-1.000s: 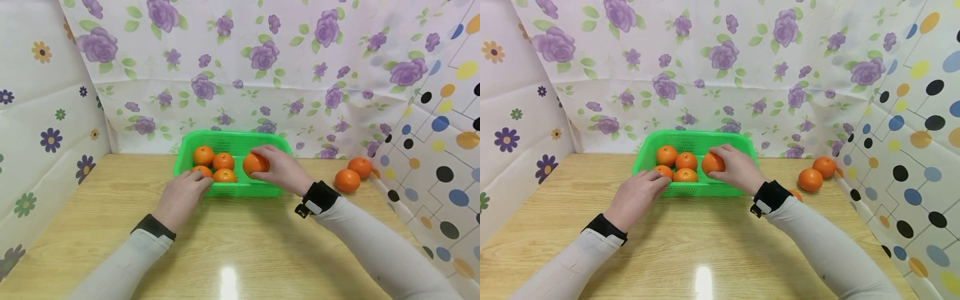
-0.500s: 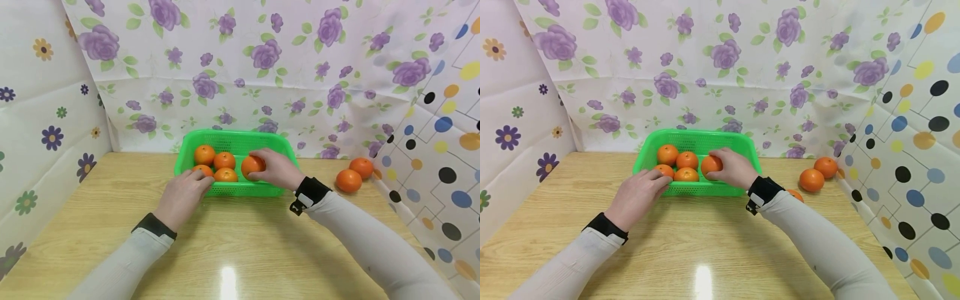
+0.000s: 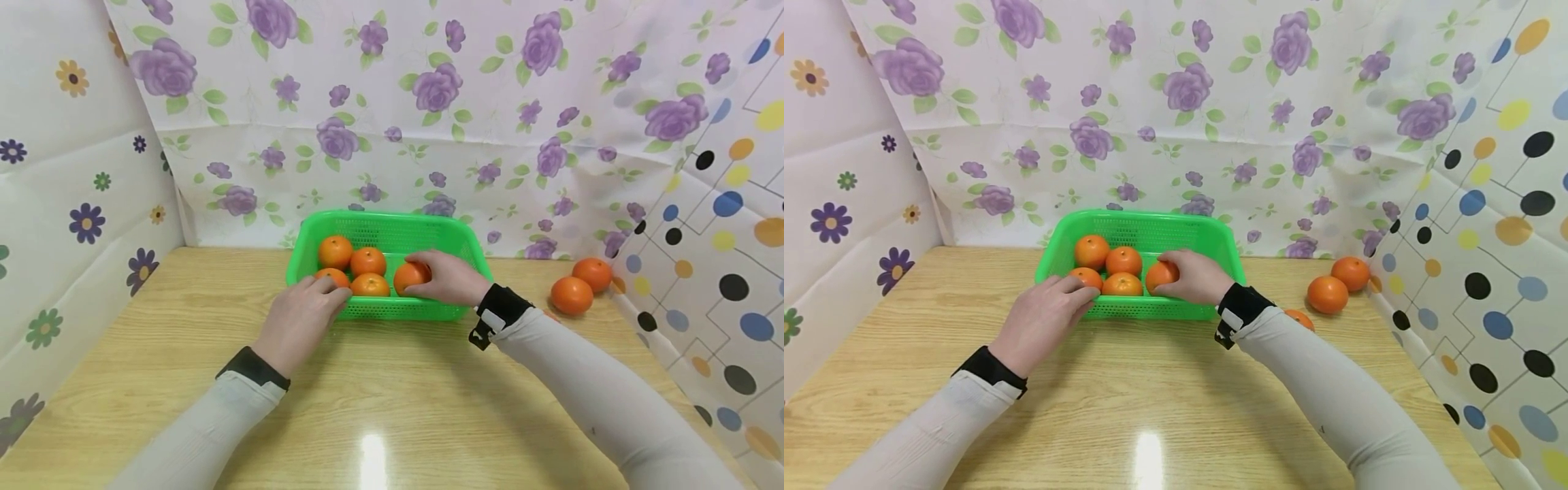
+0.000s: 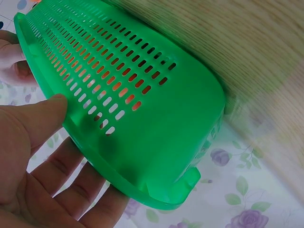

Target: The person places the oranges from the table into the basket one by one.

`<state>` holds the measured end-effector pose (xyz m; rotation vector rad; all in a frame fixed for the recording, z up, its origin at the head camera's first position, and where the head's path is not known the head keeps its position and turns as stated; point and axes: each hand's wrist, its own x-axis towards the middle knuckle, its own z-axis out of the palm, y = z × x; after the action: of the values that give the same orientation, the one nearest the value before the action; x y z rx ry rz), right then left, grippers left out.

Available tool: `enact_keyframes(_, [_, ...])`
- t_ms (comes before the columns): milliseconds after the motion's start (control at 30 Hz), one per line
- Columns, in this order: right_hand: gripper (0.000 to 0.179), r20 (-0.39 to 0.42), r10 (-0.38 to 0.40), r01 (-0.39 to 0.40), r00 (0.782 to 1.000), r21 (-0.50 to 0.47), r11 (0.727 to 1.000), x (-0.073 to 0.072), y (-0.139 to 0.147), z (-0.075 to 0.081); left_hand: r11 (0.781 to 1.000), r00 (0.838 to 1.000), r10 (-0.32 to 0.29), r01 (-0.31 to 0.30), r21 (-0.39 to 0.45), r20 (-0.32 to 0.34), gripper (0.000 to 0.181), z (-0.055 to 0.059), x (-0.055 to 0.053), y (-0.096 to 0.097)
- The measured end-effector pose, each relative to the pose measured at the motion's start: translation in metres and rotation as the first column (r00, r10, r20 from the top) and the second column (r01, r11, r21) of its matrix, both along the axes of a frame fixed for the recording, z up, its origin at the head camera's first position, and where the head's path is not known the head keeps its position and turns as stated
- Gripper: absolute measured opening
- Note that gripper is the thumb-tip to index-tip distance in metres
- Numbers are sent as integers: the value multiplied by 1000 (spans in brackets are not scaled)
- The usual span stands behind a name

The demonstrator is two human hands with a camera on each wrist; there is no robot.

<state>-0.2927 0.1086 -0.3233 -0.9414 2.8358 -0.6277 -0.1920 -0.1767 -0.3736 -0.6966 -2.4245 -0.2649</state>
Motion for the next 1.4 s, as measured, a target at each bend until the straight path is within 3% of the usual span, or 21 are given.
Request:
enact_keyframes(333, [63,119,15,-15,993,2,1000,-3,1,-3,1000,1000,2,-2,0,-12,17,0,0,0])
enact_keyframes(733, [58,177,46,-45,983,-10,999,-8,1,-10,1000,1000,-12,12,9,-26,16,-1,0,0])
enact_keyframes(1000, [57,226,11,-15,974,16,1000,-14,3,-17,1000,999,-18,19,12,-39,16,-1,0,-1])
enact_keyframes(1233, [57,270,-31,28,962,14,999,-8,2,-12,1000,999,-11,11,7,-34,15,-1,0,-1])
enact_keyframes(1400, [56,236,-54,52,970,15,999,-7,3,-13,1000,999,-16,17,11,-40,16,-1,-1,-1])
